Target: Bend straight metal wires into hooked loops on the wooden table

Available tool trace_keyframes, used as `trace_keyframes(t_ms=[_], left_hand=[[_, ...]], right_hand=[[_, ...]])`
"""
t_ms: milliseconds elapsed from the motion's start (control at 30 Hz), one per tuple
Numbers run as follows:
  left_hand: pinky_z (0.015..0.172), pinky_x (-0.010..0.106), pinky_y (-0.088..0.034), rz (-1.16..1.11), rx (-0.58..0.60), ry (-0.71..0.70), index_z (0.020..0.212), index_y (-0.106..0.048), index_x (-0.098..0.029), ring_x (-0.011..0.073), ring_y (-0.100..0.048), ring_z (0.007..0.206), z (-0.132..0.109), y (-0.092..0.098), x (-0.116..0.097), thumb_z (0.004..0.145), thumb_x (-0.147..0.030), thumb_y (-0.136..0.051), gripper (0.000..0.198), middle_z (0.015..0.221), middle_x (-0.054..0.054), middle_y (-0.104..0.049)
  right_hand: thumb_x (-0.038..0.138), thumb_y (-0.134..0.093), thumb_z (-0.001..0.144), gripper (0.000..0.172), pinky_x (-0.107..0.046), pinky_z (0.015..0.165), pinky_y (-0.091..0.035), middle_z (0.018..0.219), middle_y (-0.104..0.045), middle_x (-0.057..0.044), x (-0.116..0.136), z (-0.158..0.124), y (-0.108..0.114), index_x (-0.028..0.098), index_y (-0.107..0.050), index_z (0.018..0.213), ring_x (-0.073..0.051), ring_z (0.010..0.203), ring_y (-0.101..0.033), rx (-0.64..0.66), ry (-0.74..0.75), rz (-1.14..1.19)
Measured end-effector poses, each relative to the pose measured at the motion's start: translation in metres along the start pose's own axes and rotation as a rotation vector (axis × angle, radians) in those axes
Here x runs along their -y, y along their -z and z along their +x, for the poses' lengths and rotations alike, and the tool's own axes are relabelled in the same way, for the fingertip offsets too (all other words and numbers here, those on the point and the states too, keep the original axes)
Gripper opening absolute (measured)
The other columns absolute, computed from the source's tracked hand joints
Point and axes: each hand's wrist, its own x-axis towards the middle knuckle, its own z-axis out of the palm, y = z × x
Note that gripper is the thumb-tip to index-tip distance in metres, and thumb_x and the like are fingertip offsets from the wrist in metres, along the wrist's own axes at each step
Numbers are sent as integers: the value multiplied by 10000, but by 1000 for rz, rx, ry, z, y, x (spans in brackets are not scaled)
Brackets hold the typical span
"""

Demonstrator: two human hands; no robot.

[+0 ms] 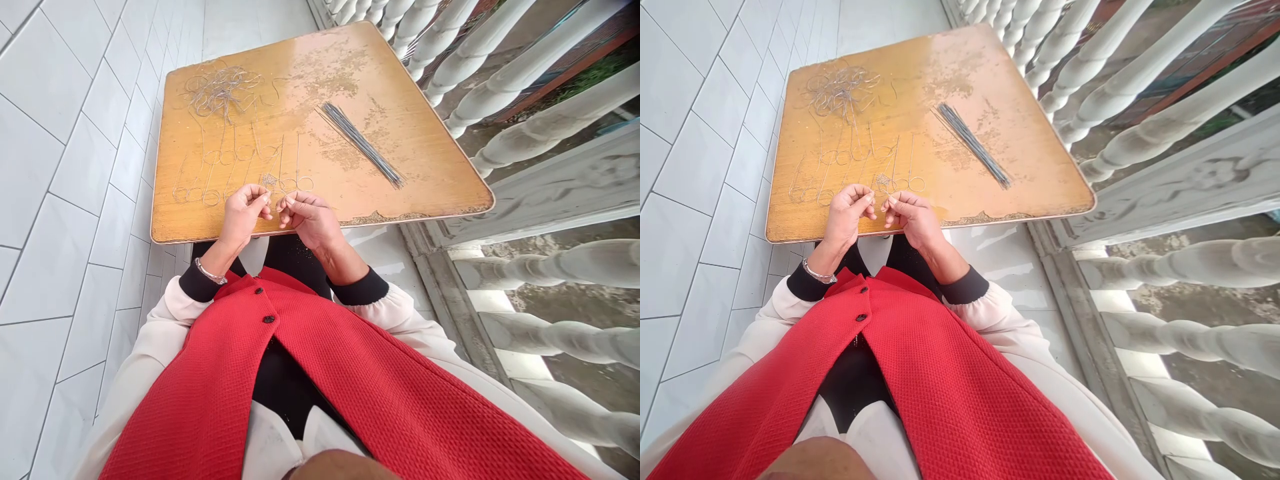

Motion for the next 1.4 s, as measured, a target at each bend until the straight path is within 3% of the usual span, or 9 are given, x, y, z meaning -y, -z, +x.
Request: trace_keyframes(t_ms=[167, 433, 667, 800, 900, 1033, 1167, 1400], left_hand=[[543, 143, -477, 46, 57, 8, 770, -585, -173, 30, -567, 547, -1, 2, -4, 931, -48, -628, 208, 657, -65, -604], [511, 153, -456, 123, 121, 69, 714, -582, -168, 37, -563, 536, 5, -9, -6, 909, 20, -608, 272, 633, -60, -589], [481, 176, -373, 333, 249, 91, 590, -546, -176, 68, -547, 498, 56, -51, -3, 875, 28, -638, 362, 526, -26, -570], [501, 204, -360, 397, 249, 78, 556, -518, -181, 75, -501, 457, 92, -65, 8, 889, 19, -621, 402, 487, -17, -555], [524, 226, -371, 489, 177, 18, 586, -532, -194, 90, -485, 463, 104, -56, 16, 900, -37, -641, 367, 500, -29, -531], [659, 242, -473, 559, 154, -128, 726, -621, -201, 116, -574, 602, 97, -35, 21, 869, -53, -664, 210, 657, -20, -622], [900, 314, -526, 768, 199, -312, 831, -681, -190, 164, -659, 834, 81, -25, 18, 843, -34, -653, 159, 898, 33, -717], [1033, 407, -489, 1072, 329, -391, 1046, -732, -144, 262, -665, 1075, 66, -25, 12, 882, -43, -620, 223, 1152, 145, -709]], right_hand=[[702, -771, 756, 507, -243, 539, -501, 780, -647, -18, 2, 1, 3, 215, -631, 772, -107, 590, -557, -68, 16, -51], [449, -815, 795, 339, -238, 489, -392, 583, -567, 37, 4, 2, 12, 208, -603, 687, -88, 485, -467, -191, 134, -295], [321, -719, 831, 135, -307, 577, -457, 587, -641, 11, 7, 20, 66, 224, -693, 741, -173, 567, -600, -391, 275, -801], [193, -690, 799, 66, -372, 711, -512, 666, -704, -37, 7, 48, 83, 228, -718, 750, -234, 685, -660, -446, 245, -1001], [153, -681, 788, 80, -410, 777, -513, 798, -758, -102, 3, 62, 85, 219, -713, 755, -280, 797, -683, -447, 182, -1135], [271, -662, 888, 150, -429, 796, -508, 818, -741, -125, -1, 62, 91, 228, -683, 746, -294, 830, -669, -381, 185, -1160], [262, -659, 886, 125, -410, 807, -509, 836, -720, -99, 2, 50, 101, 223, -737, 797, -267, 837, -651, -324, 237, -1160], [223, -770, 774, 111, -384, 749, -481, 929, -724, -92, 6, 43, 89, 210, -809, 877, -254, 828, -651, -229, 248, -1223]])
